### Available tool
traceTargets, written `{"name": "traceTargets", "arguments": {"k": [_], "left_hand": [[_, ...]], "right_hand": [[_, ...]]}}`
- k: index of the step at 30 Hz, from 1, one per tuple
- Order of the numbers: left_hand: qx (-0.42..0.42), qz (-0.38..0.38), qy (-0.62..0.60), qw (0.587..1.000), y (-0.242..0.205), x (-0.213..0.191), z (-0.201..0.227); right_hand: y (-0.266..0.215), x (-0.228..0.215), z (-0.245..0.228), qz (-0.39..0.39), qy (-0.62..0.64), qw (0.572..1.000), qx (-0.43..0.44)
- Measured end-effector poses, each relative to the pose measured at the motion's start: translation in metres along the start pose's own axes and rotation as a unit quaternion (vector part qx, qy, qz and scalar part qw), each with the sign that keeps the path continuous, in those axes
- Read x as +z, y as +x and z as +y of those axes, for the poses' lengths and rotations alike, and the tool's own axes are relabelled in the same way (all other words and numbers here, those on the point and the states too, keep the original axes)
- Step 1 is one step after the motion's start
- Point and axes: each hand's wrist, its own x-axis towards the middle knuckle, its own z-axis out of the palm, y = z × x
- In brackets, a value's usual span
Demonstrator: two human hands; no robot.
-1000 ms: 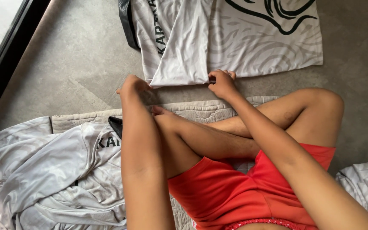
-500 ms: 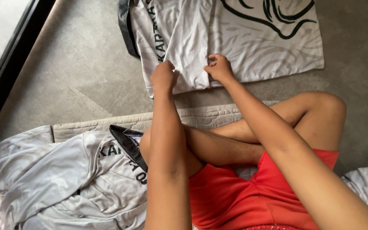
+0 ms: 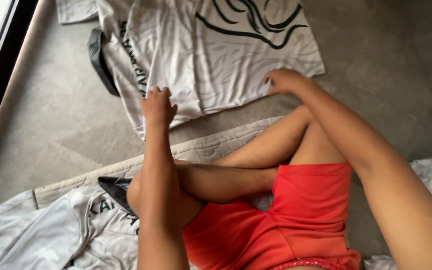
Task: The person folds a white long-sleeved jersey with black graphics by hand while sitting on a floor mat.
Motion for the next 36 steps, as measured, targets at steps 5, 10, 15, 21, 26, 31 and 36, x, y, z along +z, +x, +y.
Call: {"name": "traceTargets", "arguments": {"k": [5,10,15,21,26,31,36], "left_hand": [[0.279,0.131,0.159,0.938,-0.015,0.050,0.065],[0.322,0.127,0.188,0.919,-0.013,0.084,0.047],[0.258,0.046,0.235,0.936,-0.016,0.080,0.047],[0.213,-0.007,0.205,0.955,-0.018,0.074,0.047],[0.202,-0.016,0.193,0.960,-0.019,0.069,0.049],[0.249,0.011,0.235,0.939,-0.005,0.106,0.033],[0.258,0.042,0.269,0.927,-0.024,0.070,0.038]], "right_hand": [[0.001,0.019,0.161,0.235,0.133,0.944,0.190],[0.005,0.056,0.194,0.266,0.377,0.816,0.347],[-0.002,0.049,0.179,0.294,0.484,0.740,0.364],[-0.008,0.034,0.163,0.291,0.547,0.708,0.339],[-0.005,0.041,0.172,0.362,0.547,0.675,0.338],[0.023,0.077,0.224,0.408,0.443,0.693,0.395],[-0.045,0.014,0.116,0.447,0.297,0.805,0.253]]}}
